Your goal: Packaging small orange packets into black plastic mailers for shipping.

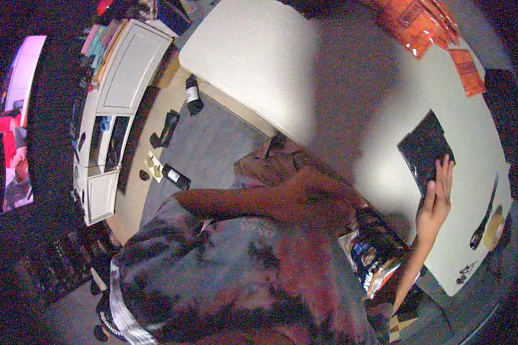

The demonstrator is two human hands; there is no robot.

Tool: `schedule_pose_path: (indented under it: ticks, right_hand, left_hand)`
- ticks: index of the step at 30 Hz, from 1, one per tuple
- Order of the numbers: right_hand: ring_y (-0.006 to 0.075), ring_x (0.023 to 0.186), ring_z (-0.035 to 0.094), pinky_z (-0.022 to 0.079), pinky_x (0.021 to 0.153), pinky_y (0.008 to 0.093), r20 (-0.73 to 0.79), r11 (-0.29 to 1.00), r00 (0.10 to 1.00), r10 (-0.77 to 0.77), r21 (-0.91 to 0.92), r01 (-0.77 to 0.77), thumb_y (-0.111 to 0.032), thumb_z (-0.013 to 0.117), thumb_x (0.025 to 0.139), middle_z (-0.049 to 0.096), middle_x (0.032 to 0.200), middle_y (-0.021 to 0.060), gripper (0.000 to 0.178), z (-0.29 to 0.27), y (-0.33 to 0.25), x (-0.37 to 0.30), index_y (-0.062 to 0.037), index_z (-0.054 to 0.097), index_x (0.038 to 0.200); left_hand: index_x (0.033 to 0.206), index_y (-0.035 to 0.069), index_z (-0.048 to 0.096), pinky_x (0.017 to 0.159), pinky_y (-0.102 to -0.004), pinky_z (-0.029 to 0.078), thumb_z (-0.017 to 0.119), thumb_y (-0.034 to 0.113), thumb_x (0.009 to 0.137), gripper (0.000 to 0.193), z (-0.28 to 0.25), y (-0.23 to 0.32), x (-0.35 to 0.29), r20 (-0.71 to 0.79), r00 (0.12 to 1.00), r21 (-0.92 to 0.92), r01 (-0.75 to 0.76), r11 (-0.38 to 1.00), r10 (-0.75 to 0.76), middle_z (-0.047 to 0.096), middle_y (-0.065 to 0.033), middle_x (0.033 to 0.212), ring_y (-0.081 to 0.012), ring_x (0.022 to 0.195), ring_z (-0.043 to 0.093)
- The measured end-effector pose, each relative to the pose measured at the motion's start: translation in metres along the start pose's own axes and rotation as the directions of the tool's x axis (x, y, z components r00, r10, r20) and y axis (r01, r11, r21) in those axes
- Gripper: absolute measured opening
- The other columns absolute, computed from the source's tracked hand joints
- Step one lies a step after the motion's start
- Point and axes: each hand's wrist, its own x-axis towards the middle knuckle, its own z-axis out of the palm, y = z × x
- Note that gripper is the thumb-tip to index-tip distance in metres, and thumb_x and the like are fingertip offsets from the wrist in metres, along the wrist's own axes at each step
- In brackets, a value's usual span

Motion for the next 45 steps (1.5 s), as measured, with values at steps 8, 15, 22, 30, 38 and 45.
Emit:
schedule_pose_path:
  ticks: [8,15,22,30,38,45]
  right_hand:
    - [0.0335,0.147,0.032,0.022,0.120,0.0452,-0.025,1.000,1.000,0.003,-0.003,-0.003,-0.029,0.040,0.106,0.045,0.153,0.0145,0.045,0.002,0.006,0.001,-0.0025,0.056,0.139]
    - [0.0325,0.148,0.031,0.022,0.121,0.0452,-0.022,1.000,1.000,0.020,-0.020,-0.021,-0.030,0.040,0.106,0.045,0.153,0.0129,0.045,0.003,0.008,-0.003,-0.0041,0.057,0.138]
    - [0.0323,0.148,0.030,0.021,0.121,0.0454,-0.026,0.999,0.999,0.035,-0.001,-0.035,-0.034,0.039,0.106,0.044,0.154,0.0130,0.047,0.003,0.006,-0.003,-0.0051,0.057,0.139]
    - [0.0326,0.148,0.030,0.021,0.121,0.0461,-0.023,0.999,0.999,0.048,0.007,-0.048,-0.033,0.041,0.105,0.044,0.153,0.0133,0.046,0.003,0.008,-0.002,-0.0045,0.057,0.138]
    - [0.0315,0.148,0.031,0.020,0.121,0.0455,-0.022,0.996,0.999,0.049,0.081,-0.047,-0.028,0.046,0.104,0.045,0.153,0.0129,0.043,0.002,0.012,-0.002,-0.0045,0.057,0.138]
    - [0.0310,0.148,0.032,0.019,0.122,0.0432,-0.038,0.996,0.998,0.044,0.074,-0.041,-0.024,0.048,0.103,0.046,0.152,0.0131,0.040,-0.006,0.019,-0.008,-0.0053,0.058,0.138]
  left_hand:
    - [0.115,0.006,0.064,0.083,-0.0356,0.051,0.044,0.039,0.107,0.040,-0.113,-0.050,-0.095,-0.916,0.363,-0.147,0.086,0.985,-0.168,0.070,-0.0044,0.102,-0.0174,0.097,0.067]
    - [0.119,0.007,0.061,0.085,-0.0329,0.048,0.051,0.044,0.104,0.042,-0.169,-0.019,-0.100,-0.973,0.175,-0.193,-0.243,0.951,-0.153,0.068,-0.0029,0.112,-0.0142,0.106,0.063]
    - [0.112,0.008,0.065,0.079,-0.0301,0.048,0.057,0.043,0.102,0.038,-0.185,-0.007,-0.101,-0.967,0.238,-0.152,-0.226,0.962,-0.097,0.069,0.0002,0.099,-0.0121,0.092,0.065]
    - [0.105,0.009,0.070,0.067,-0.0237,0.042,0.068,0.036,0.096,0.028,-0.187,0.005,-0.092,-0.981,0.149,-0.147,-0.144,0.979,-0.125,0.068,0.0025,0.095,-0.0095,0.089,0.065]
    - [0.104,0.007,0.072,0.064,-0.0217,0.039,0.072,0.027,0.094,0.022,-0.200,0.005,-0.100,-0.985,0.168,-0.059,-0.137,0.989,-0.035,0.070,0.0038,0.089,-0.0054,0.083,0.063]
    - [0.095,0.002,0.070,0.071,-0.0234,0.046,0.070,0.009,0.094,0.007,-0.152,0.072,-0.049,-0.699,0.488,0.565,-0.069,0.822,0.522,0.071,-0.0047,0.088,-0.0078,0.077,0.062]
